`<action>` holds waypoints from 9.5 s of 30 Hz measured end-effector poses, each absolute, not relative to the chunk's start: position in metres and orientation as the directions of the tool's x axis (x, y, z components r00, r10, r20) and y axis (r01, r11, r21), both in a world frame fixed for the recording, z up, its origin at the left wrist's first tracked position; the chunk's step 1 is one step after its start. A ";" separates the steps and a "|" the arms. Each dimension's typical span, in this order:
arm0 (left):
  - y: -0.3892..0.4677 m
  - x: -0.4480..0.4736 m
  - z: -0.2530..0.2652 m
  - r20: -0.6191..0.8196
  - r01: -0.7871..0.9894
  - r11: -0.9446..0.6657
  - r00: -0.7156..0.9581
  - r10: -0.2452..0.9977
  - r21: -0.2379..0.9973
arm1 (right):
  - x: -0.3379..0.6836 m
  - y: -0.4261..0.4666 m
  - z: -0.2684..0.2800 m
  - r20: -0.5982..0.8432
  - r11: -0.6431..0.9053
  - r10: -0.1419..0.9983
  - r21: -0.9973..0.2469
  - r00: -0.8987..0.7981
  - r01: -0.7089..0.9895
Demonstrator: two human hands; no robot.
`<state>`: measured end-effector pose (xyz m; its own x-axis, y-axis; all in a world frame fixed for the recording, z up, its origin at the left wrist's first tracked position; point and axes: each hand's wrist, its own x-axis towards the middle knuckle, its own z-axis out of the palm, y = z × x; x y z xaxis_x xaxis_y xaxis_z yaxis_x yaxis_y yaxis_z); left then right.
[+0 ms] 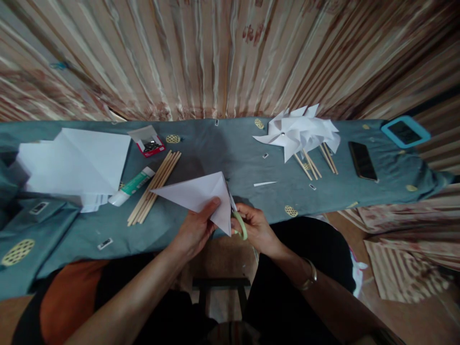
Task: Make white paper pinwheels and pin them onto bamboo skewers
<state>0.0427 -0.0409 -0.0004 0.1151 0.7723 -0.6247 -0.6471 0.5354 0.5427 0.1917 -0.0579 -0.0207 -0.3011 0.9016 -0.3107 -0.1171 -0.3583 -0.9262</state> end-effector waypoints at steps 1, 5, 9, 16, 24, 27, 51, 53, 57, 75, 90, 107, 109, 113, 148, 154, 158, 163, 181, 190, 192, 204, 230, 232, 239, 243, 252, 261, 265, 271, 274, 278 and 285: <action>-0.041 0.043 -0.001 -0.624 -0.648 0.535 0.115 0.773 0.542 | 0.191 -0.058 -0.021 -0.311 -0.358 0.902 -0.926 -0.301 -0.118; -0.042 0.044 0.000 -0.620 -0.652 0.530 0.114 0.776 0.543 | 0.190 -0.058 -0.021 -0.313 -0.362 0.905 -0.922 -0.286 -0.137; -0.042 0.044 -0.001 -0.619 -0.657 0.526 0.114 0.777 0.539 | 0.189 -0.058 -0.018 -0.322 -0.363 0.910 -0.924 -0.261 -0.124; -0.043 0.044 -0.003 -0.628 -0.639 0.543 0.118 0.769 0.545 | 0.187 -0.056 -0.011 -0.365 -0.407 0.898 -0.901 -0.246 -0.152; -0.041 0.046 -0.002 -0.642 -0.658 0.536 0.102 0.760 0.530 | 0.186 -0.059 -0.018 -0.356 -0.391 0.906 -0.911 -0.229 -0.130; -0.040 0.045 0.001 -0.651 -0.658 0.534 0.086 0.754 0.531 | 0.191 -0.055 -0.020 -0.326 -0.356 0.920 -0.928 -0.216 -0.114; -0.030 0.028 0.002 -0.551 -0.626 0.414 -0.031 0.834 0.661 | 0.288 -0.002 0.009 -0.333 -0.336 0.941 -0.941 -0.058 -0.042; -0.031 0.027 0.002 -0.538 -0.635 0.405 -0.020 0.843 0.658 | 0.282 -0.001 0.005 -0.372 -0.388 0.921 -0.900 -0.117 -0.197; -0.032 0.026 0.002 -0.553 -0.638 0.413 -0.025 0.833 0.650 | 0.273 -0.004 -0.003 -0.395 -0.409 0.911 -0.903 -0.122 -0.132; -0.032 0.021 0.011 -0.552 -0.637 0.422 -0.006 0.834 0.645 | 0.328 0.009 0.015 -0.131 -0.228 0.957 0.207 0.258 0.951; -0.035 0.023 0.013 -0.548 -0.642 0.432 0.022 0.836 0.633 | 0.345 0.010 0.008 0.089 -0.373 0.927 0.128 0.364 0.919; -0.041 0.029 0.004 -0.593 -0.585 0.498 0.036 0.804 0.640 | 0.313 0.003 -0.015 0.339 0.001 0.938 -0.206 0.071 0.979; -0.042 0.029 0.001 -0.578 -0.567 0.499 0.049 0.815 0.655 | 0.293 0.003 -0.016 0.380 0.073 0.923 -0.312 0.054 0.947; -0.043 0.028 -0.006 -0.550 -0.466 0.527 0.101 0.829 0.710 | 0.250 -0.003 -0.017 0.178 0.112 0.983 -0.799 0.053 0.591; -0.021 0.007 0.011 -0.504 -0.533 0.509 0.170 0.847 0.676 | 0.198 -0.032 0.024 0.502 0.510 0.839 -0.592 -0.210 0.623; -0.025 0.010 0.010 -0.534 -0.457 0.515 0.099 0.840 0.725 | 0.203 -0.021 0.015 0.256 0.199 0.964 -0.868 0.066 0.454; -0.026 0.011 0.006 -0.518 -0.386 0.504 0.074 0.852 0.773 | 0.208 -0.011 0.007 0.104 0.081 0.988 -0.979 0.116 0.189; -0.024 0.011 0.002 -0.490 -0.409 0.437 -0.031 0.871 0.801 | 0.207 -0.009 -0.003 -0.028 -0.024 0.999 -0.982 -0.022 0.190; -0.010 0.008 -0.001 -0.387 -0.523 0.241 -0.189 0.902 0.818 | 0.166 -0.050 0.001 0.341 0.585 0.801 -0.272 -0.492 0.764; -0.008 0.003 -0.011 -0.309 -0.458 0.180 -0.225 0.924 0.871 | 0.169 -0.048 0.000 0.350 0.630 0.776 -0.387 -0.525 0.673; -0.006 0.001 -0.010 -0.314 -0.496 0.167 -0.229 0.921 0.852 | 0.191 -0.038 0.007 0.412 0.559 0.819 -0.413 -0.400 0.718; -0.003 -0.002 0.010 -0.356 -0.600 0.148 -0.245 0.902 0.786 | 0.350 -0.003 0.019 -0.058 -0.302 0.948 0.147 0.313 0.942; 0.018 -0.040 0.032 -0.353 -0.692 -0.025 -0.399 0.846 0.722 | 0.209 -0.026 0.036 -0.204 -0.226 0.952 -0.971 -0.228 -0.079; 0.022 -0.044 0.032 -0.332 -0.676 -0.073 -0.449 0.830 0.733 | 0.189 -0.029 0.023 -0.165 -0.207 0.920 -0.975 -0.355 -0.084; 0.027 -0.041 0.028 -0.309 -0.649 -0.085 -0.468 0.828 0.756 | 0.157 -0.058 -0.011 -0.175 -0.232 0.799 -0.972 -0.576 -0.026; 0.025 -0.031 0.026 -0.324 -0.663 -0.048 -0.426 0.845 0.747 | 0.154 -0.056 -0.015 -0.198 -0.271 0.799 -0.962 -0.568 -0.046; 0.024 -0.023 0.023 -0.321 -0.660 -0.033 -0.407 0.855 0.750 | 0.147 -0.049 -0.019 -0.183 -0.304 0.802 -0.944 -0.568 -0.126; 0.022 -0.023 0.025 -0.368 -0.688 -0.014 -0.405 0.837 0.726 | 0.146 -0.049 -0.015 -0.196 -0.297 0.810 -0.950 -0.553 -0.098; 0.022 -0.023 0.022 -0.335 -0.687 -0.028 -0.389 0.858 0.726 | 0.145 -0.050 -0.015 -0.204 -0.305 0.817 -0.947 -0.540 -0.104; 0.021 -0.023 0.022 -0.348 -0.676 -0.013 -0.395 0.850 0.737 | 0.146 -0.050 -0.019 -0.209 -0.311 0.818 -0.944 -0.536 -0.107; 0.022 -0.023 0.023 -0.361 -0.679 -0.006 -0.398 0.843 0.735 | 0.147 -0.051 -0.021 -0.208 -0.315 0.816 -0.943 -0.540 -0.112; 0.022 -0.023 0.025 -0.368 -0.688 -0.007 -0.397 0.841 0.726 | 0.147 -0.051 -0.020 -0.201 -0.314 0.813 -0.942 -0.546 -0.121; 0.021 -0.022 0.022 -0.332 -0.692 -0.027 -0.380 0.863 0.722 | 0.145 -0.051 -0.020 -0.199 -0.308 0.821 -0.944 -0.535 -0.122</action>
